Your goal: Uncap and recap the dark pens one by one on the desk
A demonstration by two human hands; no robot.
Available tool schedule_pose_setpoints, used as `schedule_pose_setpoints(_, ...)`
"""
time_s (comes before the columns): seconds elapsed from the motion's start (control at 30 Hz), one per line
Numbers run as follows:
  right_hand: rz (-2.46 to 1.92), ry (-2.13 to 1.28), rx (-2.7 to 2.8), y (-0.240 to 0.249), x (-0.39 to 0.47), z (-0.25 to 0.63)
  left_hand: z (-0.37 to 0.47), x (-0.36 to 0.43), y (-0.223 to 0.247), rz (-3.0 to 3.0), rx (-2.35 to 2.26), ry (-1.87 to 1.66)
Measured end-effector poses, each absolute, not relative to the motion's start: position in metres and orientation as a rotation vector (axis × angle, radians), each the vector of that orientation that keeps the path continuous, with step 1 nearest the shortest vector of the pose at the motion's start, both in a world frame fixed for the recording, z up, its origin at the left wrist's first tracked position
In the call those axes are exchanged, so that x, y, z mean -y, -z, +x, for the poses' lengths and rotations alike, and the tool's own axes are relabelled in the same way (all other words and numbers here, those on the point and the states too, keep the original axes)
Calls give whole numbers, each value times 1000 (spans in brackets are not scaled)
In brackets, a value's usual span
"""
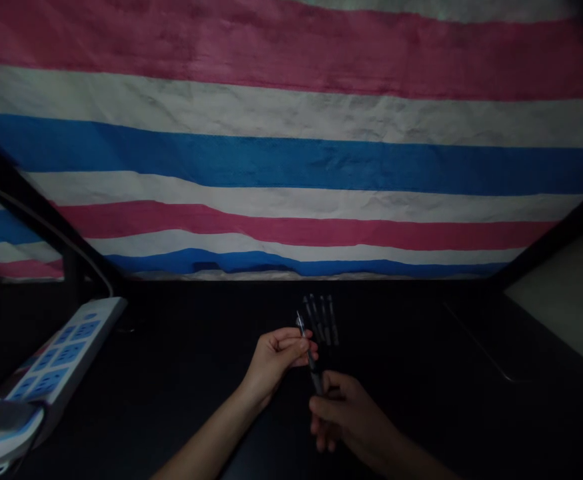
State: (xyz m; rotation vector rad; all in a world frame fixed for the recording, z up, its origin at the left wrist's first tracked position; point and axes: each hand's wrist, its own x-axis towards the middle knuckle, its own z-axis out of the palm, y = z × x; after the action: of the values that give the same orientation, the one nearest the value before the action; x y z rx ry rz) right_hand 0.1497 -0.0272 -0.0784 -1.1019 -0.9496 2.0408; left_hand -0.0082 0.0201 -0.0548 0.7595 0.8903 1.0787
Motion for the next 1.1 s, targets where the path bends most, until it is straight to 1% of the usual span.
schedule_pose_setpoints(0.17, -913, -2286, 755, 77, 29, 152, -11, -22, 60, 767, -891, -1102)
schedule_pose_setpoints(0.4, -864, -2283, 626, 76, 29, 153, -9, -22, 66, 788, -884, -1114)
schedule_pose_setpoints(0.77, -912, -2299, 603, 72, 28, 153, -8, -19, 67, 778, -910, -1094)
schedule_pose_setpoints(1.1, -863, -2308, 642, 75, 29, 156, -9, -19, 67, 761, -910, -1100)
